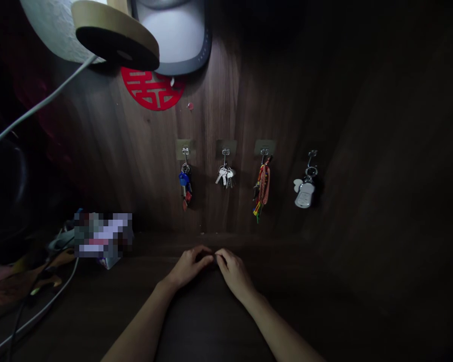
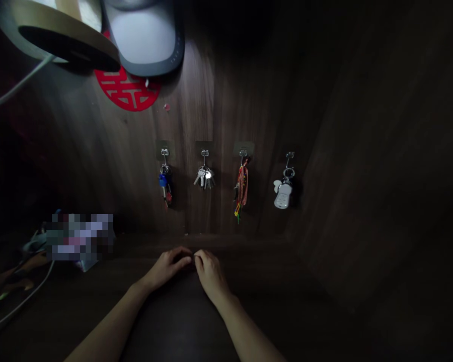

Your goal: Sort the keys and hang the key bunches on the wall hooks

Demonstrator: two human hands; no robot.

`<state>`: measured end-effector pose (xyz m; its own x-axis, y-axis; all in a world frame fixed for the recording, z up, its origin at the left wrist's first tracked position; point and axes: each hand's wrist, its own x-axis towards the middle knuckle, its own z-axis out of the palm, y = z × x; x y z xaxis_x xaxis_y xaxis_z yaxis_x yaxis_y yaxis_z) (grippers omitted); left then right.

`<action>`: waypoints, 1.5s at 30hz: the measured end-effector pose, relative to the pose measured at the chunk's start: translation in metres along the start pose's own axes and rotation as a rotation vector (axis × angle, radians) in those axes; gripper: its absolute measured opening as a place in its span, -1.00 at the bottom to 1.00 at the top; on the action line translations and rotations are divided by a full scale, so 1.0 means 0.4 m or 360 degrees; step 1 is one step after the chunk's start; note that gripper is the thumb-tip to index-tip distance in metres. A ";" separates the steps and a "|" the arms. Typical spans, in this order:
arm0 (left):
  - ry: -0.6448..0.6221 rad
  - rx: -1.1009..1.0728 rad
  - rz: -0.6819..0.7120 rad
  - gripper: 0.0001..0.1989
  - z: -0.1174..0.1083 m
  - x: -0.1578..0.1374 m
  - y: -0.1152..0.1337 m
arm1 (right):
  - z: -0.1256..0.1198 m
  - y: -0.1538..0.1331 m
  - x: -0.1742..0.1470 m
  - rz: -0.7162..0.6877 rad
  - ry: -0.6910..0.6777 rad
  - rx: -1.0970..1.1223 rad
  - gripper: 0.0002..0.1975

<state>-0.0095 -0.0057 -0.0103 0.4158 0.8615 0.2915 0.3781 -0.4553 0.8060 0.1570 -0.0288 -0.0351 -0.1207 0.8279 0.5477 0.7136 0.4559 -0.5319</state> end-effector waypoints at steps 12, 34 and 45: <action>0.0005 -0.0195 -0.0020 -0.86 0.003 0.008 0.004 | 0.002 0.049 0.025 0.0641 0.0226 0.1029 -0.62; -0.0115 -0.1753 -0.0354 -0.65 0.009 0.022 0.023 | -0.036 0.007 0.024 0.0167 0.0212 0.0474 -0.81; 0.0016 -0.1045 -0.0119 -0.58 0.048 0.017 0.019 | -0.040 -0.018 0.023 -0.0156 0.0391 0.0237 -0.90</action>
<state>0.0124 -0.0077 -0.0120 0.3989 0.8890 0.2249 -0.1784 -0.1654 0.9700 0.1618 -0.0296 -0.0160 -0.0005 0.6818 0.7315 0.5955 0.5879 -0.5475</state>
